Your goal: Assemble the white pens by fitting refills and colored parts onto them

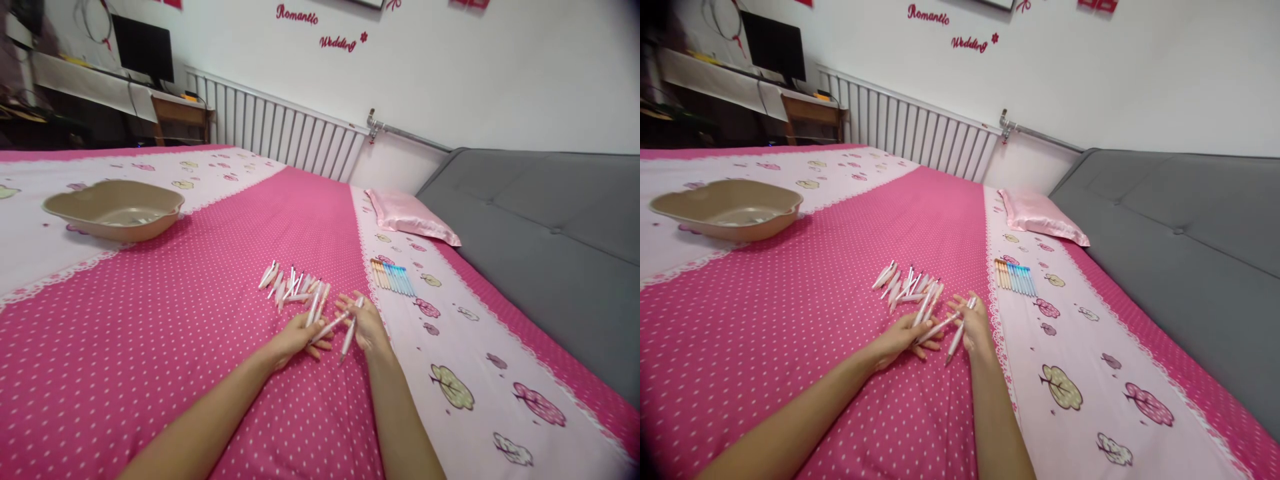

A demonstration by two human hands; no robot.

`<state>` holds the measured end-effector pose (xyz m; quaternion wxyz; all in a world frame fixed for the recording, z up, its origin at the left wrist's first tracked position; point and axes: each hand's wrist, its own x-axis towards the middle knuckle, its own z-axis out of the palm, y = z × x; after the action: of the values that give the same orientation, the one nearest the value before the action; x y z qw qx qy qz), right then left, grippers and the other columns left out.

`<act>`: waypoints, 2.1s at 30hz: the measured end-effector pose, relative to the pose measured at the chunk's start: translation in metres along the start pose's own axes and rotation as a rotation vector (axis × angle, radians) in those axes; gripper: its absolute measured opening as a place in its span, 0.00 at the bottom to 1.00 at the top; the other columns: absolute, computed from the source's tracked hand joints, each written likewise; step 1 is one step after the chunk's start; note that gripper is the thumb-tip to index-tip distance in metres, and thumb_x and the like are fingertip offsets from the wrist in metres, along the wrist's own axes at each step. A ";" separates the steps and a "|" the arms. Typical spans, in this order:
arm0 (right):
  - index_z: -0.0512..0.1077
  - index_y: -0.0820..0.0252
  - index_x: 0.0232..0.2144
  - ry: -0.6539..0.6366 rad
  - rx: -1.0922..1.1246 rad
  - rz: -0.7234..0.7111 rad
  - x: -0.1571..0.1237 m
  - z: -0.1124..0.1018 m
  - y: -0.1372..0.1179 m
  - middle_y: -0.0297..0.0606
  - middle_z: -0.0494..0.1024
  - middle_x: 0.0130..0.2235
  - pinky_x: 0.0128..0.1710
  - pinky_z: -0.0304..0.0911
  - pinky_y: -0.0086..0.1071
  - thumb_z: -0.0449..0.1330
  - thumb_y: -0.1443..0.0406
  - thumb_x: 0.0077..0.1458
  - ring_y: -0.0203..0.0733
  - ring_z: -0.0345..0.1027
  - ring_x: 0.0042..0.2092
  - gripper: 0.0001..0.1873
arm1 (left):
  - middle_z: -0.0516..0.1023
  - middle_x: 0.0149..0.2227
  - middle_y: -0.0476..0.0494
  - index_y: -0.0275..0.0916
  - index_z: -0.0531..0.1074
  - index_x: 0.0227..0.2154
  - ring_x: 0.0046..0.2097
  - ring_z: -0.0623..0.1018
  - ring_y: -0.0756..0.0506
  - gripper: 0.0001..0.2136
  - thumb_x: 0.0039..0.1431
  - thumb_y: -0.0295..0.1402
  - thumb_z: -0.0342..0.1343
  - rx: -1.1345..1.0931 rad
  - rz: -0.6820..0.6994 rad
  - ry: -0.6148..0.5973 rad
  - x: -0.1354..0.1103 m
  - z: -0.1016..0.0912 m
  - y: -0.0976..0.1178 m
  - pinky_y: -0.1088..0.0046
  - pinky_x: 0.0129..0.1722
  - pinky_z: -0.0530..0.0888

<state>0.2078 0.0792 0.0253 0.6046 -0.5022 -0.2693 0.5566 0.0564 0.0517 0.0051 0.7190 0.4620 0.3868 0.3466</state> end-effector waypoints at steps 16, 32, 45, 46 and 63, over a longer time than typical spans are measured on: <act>0.72 0.58 0.34 0.028 -0.527 -0.322 -0.006 -0.011 -0.014 0.41 0.74 0.40 0.37 0.63 0.32 0.64 0.57 0.41 0.42 0.66 0.42 0.16 | 0.77 0.30 0.40 0.33 0.64 0.41 0.28 0.77 0.49 0.20 0.52 0.44 0.55 0.037 0.090 -0.163 -0.004 -0.001 0.003 0.72 0.29 0.72; 0.66 0.62 0.25 -0.172 -0.154 -0.128 -0.023 0.019 0.000 0.23 0.58 0.16 0.14 0.49 0.21 0.62 0.49 0.40 0.27 0.52 0.17 0.22 | 0.74 0.27 0.46 0.34 0.64 0.36 0.25 0.75 0.50 0.20 0.49 0.46 0.56 0.095 0.181 -0.048 0.000 0.000 0.004 0.75 0.25 0.71; 0.63 0.61 0.17 -0.113 -0.230 -0.193 -0.022 0.020 0.006 0.23 0.57 0.13 0.15 0.42 0.22 0.65 0.51 0.38 0.26 0.46 0.16 0.21 | 0.67 0.15 0.55 0.34 0.66 0.28 0.15 0.66 0.55 0.15 0.47 0.42 0.58 0.138 0.394 0.271 0.008 -0.006 0.003 0.80 0.16 0.64; 0.64 0.62 0.18 -0.117 -0.233 -0.216 -0.021 0.019 0.006 0.24 0.58 0.14 0.16 0.43 0.22 0.64 0.51 0.38 0.26 0.47 0.17 0.21 | 0.67 0.15 0.55 0.34 0.67 0.28 0.15 0.66 0.55 0.15 0.46 0.43 0.58 0.145 0.393 0.271 0.007 -0.006 0.004 0.80 0.16 0.64; 0.64 0.61 0.22 -0.159 -0.163 -0.160 -0.023 0.020 0.002 0.22 0.58 0.15 0.14 0.41 0.21 0.64 0.52 0.40 0.25 0.45 0.16 0.19 | 0.69 0.18 0.52 0.34 0.70 0.33 0.17 0.67 0.54 0.20 0.46 0.48 0.57 0.120 0.360 0.300 0.005 -0.009 0.008 0.80 0.17 0.63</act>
<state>0.1840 0.0630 0.0363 0.5811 -0.4809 -0.3997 0.5208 0.0501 0.0618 0.0086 0.5513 0.5087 0.4206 0.5102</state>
